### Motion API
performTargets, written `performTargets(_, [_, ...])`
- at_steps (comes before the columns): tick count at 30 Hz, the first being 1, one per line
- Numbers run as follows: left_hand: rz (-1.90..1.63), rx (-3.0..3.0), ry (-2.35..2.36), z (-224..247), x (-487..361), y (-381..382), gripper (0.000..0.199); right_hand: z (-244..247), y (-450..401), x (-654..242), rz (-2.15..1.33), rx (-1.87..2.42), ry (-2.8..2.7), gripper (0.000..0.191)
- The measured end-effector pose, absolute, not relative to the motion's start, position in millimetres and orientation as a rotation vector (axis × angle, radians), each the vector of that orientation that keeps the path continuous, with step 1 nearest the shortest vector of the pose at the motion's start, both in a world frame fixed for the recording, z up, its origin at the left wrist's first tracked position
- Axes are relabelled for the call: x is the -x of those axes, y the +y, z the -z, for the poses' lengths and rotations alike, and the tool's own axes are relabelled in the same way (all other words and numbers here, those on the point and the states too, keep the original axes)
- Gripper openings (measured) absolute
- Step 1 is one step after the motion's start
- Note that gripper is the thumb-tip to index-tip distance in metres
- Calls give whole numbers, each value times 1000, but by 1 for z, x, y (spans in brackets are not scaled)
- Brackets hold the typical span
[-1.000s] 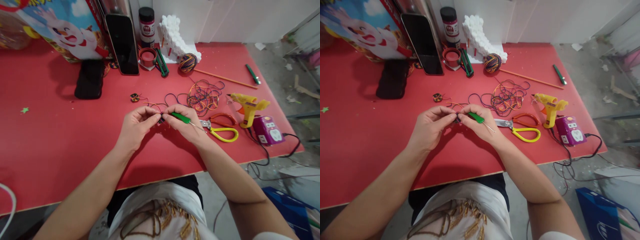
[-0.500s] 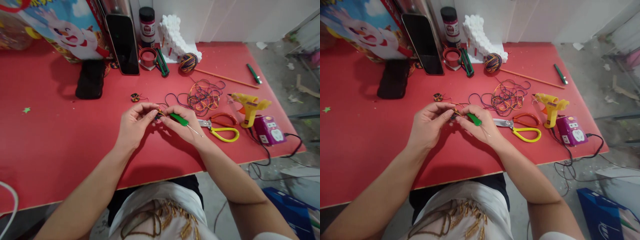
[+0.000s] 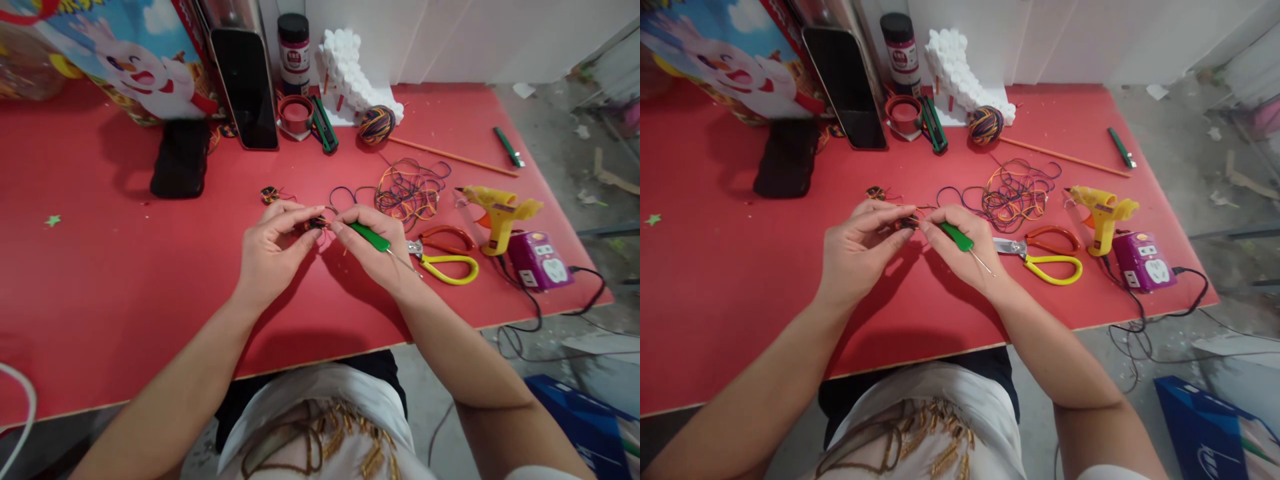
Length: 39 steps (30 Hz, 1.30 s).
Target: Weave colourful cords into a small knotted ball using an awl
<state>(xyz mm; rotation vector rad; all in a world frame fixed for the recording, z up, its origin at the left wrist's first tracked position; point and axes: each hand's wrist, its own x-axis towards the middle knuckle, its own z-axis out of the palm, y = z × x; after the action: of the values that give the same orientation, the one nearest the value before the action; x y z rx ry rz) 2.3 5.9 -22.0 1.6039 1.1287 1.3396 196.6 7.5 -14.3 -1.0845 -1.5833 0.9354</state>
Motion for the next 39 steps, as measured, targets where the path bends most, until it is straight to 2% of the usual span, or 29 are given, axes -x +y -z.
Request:
performTargets(10, [-1381, -1488, 1201, 20, -4, 5, 27, 10, 6, -195, -900, 1042, -1716, 17])
performTargets(17, [-1378, -1474, 1152, 19, -2, 5, 30, 10, 5, -196, -908, 1069, -1666, 19])
performTargets(19, [-1378, -1465, 1145, 19, -1, 5, 31, 10, 5, -197, -832, 1103, -1639, 21])
performTargets(24, [-1368, -1357, 1134, 24, -4, 6, 33, 11, 5, -199, -543, 1022, -1721, 12])
performTargets(29, [-1324, -1190, 1055, 26, -7, 4, 37, 17, 6, -198, -379, 858, -1927, 22])
performTargets(39, [-1332, -1186, 944, 24, -8, 1, 39, 27, 9, -197, -180, 797, -1980, 24])
